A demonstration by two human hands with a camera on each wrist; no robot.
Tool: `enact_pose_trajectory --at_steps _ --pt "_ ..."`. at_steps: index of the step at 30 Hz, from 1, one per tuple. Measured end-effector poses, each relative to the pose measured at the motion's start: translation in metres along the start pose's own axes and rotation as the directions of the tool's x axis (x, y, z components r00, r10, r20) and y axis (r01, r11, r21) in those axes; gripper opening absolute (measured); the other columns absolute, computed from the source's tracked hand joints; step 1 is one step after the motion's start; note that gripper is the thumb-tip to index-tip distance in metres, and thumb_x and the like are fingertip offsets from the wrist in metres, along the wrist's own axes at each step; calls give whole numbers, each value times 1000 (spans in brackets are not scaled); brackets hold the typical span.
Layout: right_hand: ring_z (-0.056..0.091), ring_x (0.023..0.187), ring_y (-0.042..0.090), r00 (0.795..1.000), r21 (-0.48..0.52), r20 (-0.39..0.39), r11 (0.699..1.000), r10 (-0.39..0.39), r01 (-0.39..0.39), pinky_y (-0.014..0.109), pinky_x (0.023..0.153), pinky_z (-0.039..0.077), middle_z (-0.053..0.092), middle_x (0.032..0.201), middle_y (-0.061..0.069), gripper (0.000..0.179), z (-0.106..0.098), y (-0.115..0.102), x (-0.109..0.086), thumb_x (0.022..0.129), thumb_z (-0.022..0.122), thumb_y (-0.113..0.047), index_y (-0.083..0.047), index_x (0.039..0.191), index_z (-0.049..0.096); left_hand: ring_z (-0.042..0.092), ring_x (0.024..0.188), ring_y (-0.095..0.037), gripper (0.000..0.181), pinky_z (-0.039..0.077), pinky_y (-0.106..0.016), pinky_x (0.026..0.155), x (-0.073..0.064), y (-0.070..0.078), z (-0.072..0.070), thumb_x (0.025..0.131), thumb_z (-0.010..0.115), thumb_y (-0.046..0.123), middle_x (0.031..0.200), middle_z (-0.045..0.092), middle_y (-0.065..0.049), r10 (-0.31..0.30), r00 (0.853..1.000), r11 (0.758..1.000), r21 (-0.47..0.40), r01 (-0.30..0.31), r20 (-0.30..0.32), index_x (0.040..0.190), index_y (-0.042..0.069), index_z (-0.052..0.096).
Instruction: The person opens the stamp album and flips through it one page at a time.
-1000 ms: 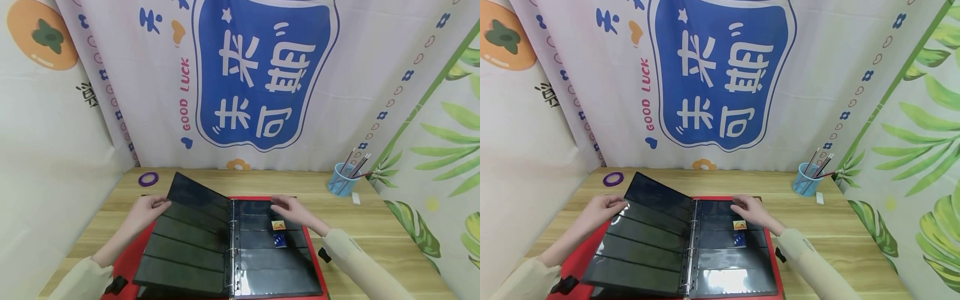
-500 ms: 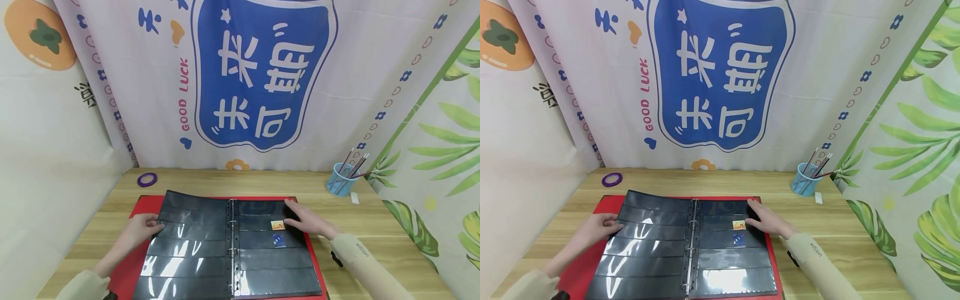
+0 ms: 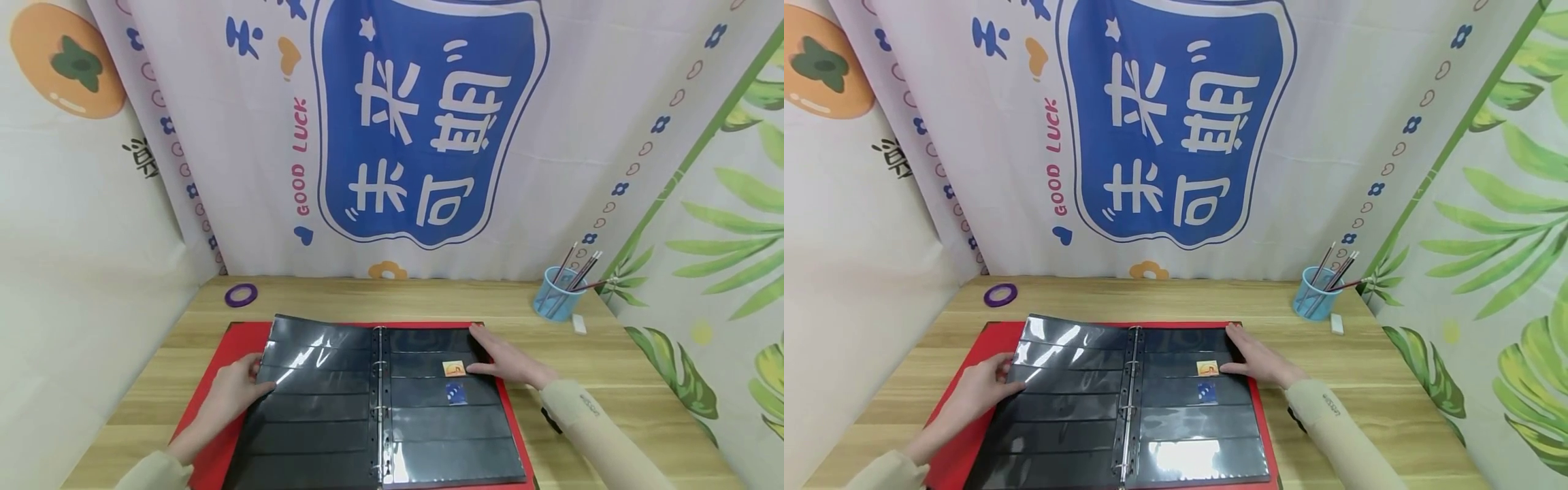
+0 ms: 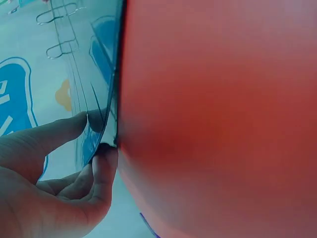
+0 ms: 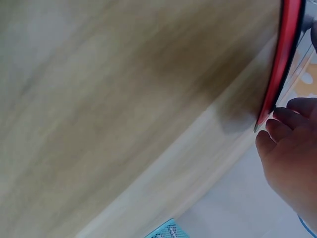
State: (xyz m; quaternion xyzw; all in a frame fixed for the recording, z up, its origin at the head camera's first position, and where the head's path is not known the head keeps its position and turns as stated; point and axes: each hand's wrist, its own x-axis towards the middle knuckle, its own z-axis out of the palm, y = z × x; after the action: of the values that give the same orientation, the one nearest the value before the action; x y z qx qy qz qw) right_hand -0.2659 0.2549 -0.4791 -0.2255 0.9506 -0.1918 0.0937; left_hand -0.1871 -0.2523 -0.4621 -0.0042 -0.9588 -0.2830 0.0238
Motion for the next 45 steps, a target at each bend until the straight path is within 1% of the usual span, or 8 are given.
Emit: enact_pose_trajectory --at_steps 4,7,12,19,22,26,32,45 --pt "23 151 42 1000 7 2 1000 12 -12 60 119 27 21 164 21 93 -1 4 0 89 68 -51 -4 157 25 60 72 -16 62 55 -27 60 0 -2 4 74 85 11 96 69 -20 31 999 999 30 -31 -18 124 -14 58" --pt "24 151 42 1000 -2 4 1000 10 -10 59 119 27 22 164 20 94 -1 6 0 89 68 -53 -4 157 25 60 74 -18 62 56 -32 61 -1 -4 6 73 86 11 98 67 -21 55 998 997 57 -54 -25 123 -14 59" --pt "24 151 42 1000 3 2 1000 4 -4 59 119 27 23 164 20 93 -1 4 -1 89 68 -52 -4 156 26 63 97 -40 65 59 -49 78 -3 -4 9 75 84 13 112 63 -29 99 995 991 93 -96 -27 127 -14 57" --pt "24 151 42 1000 -9 7 1000 -11 11 59 119 28 23 164 21 92 -1 3 0 89 68 -50 -3 156 26 42 136 -53 79 47 -61 101 -7 -3 17 86 76 30 147 44 -34 239 969 968 66 -244 69 143 -13 42" --pt "25 151 42 1000 -16 3 1000 -19 19 59 119 28 23 164 21 92 -1 4 1 89 68 -50 -2 156 26 29 144 -52 86 41 -63 107 -9 -2 18 90 69 43 156 32 -31 237 961 969 37 -244 140 149 -10 35" --pt "26 150 42 1000 -32 -6 999 -30 30 59 119 29 24 163 21 92 0 6 2 89 67 -51 -2 156 27 26 146 -51 90 37 -64 110 -10 -3 20 90 65 52 159 28 -29 222 955 970 50 -236 197 151 -7 33" --pt "27 150 42 999 -52 -5 998 -38 38 59 118 30 26 163 20 93 2 8 3 88 67 -55 -3 155 29 29 144 -51 89 35 -65 111 -11 -5 23 89 65 52 157 30 -30 242 944 957 105 -270 226 148 -8 37" --pt "28 149 43 1000 -74 -22 997 0 -1 58 117 32 25 164 20 96 1 9 3 84 69 -58 -3 155 31 30 144 -51 86 36 -65 111 -14 -4 26 91 64 51 157 32 -30 265 942 940 162 -300 206 147 -9 39"
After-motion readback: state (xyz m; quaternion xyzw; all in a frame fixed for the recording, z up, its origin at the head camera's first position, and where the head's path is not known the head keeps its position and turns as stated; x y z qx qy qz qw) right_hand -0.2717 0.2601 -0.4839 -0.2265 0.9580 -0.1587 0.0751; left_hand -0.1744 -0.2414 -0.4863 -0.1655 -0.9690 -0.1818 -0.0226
